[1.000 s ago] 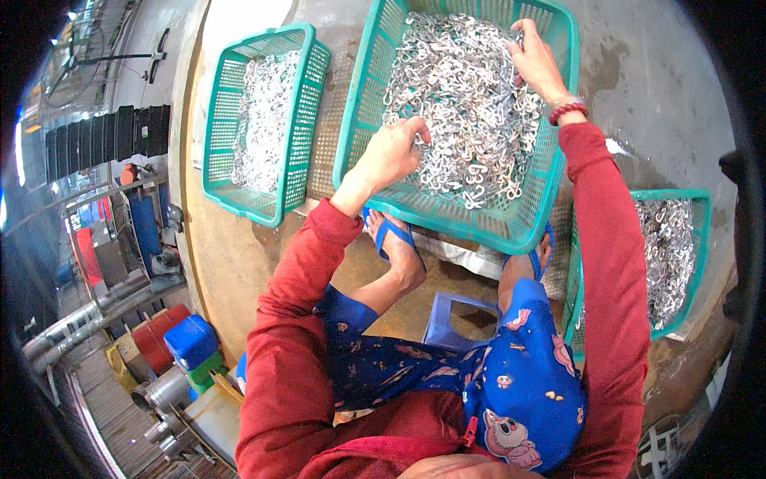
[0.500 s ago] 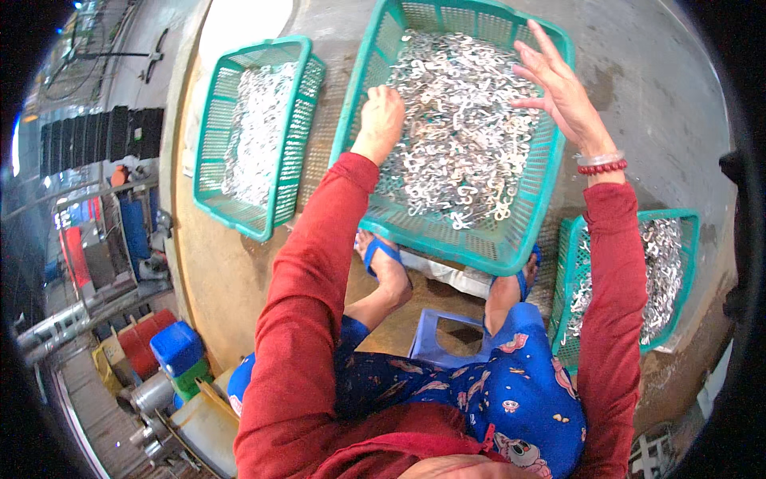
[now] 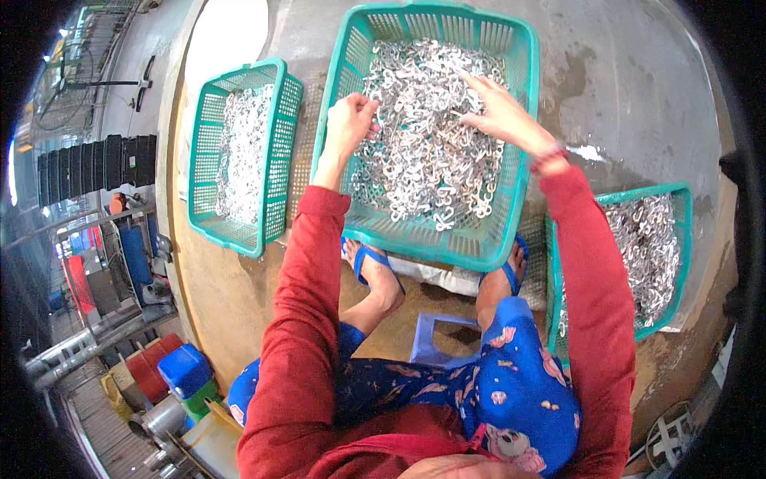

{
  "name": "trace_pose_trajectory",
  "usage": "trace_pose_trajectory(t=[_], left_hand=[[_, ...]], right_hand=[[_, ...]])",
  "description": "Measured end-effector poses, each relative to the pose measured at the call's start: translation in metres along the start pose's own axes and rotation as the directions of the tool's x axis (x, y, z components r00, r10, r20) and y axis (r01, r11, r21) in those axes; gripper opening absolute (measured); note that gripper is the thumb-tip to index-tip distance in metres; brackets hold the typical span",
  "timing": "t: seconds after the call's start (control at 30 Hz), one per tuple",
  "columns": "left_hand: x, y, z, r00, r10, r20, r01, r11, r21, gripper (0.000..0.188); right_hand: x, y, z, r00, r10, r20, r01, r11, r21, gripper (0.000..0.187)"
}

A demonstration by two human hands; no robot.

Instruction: The person moves plastic baskets and a stool into position, then sits and repeatedly scoops small metal fasteners from one green basket into another, occasionally separating tangled pieces by hand. The person continues transferring and sorting the fasteners across three baskets.

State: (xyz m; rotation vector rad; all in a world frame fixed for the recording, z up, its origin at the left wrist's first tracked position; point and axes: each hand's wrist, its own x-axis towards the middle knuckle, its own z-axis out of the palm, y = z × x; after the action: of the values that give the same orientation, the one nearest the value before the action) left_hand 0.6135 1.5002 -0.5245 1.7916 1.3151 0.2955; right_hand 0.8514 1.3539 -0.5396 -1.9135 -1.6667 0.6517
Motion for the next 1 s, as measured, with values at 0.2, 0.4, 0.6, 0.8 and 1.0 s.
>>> trace_pose_trajectory(t=[0.2, 0.4, 0.6, 0.8, 1.0], left_hand=[[0.000, 0.013, -0.007, 0.985, 0.063, 0.161, -0.143, 0.815, 0.561, 0.033], [0.020, 0.007, 0.047, 0.843, 0.468, 0.266, -0.531, 0.644, 0.550, 0.073], [0.043, -0.003, 0.135, 0.939, 0.311, 0.147, -0.332, 0.707, 0.624, 0.066], [0.076, 0.002, 0.077, 0.919, 0.394, 0.022, -0.377, 0.860, 0.343, 0.035], [0.054, 0.057, -0.013, 0.894, 0.446, -0.041, -0.403, 0.841, 0.360, 0.037]], right_hand=[[0.051, 0.020, 0.069, 0.940, 0.339, 0.021, -0.301, 0.859, -0.414, 0.084], [0.074, 0.022, 0.034, 0.895, 0.248, -0.370, -0.197, 0.965, 0.172, 0.021], [0.083, 0.006, -0.041, 0.970, 0.177, -0.168, -0.108, 0.929, 0.353, 0.014], [0.065, 0.004, -0.044, 0.984, 0.177, 0.029, -0.158, 0.775, 0.611, 0.057], [0.050, 0.005, -0.041, 0.965, 0.255, -0.062, -0.155, 0.744, 0.650, 0.053]])
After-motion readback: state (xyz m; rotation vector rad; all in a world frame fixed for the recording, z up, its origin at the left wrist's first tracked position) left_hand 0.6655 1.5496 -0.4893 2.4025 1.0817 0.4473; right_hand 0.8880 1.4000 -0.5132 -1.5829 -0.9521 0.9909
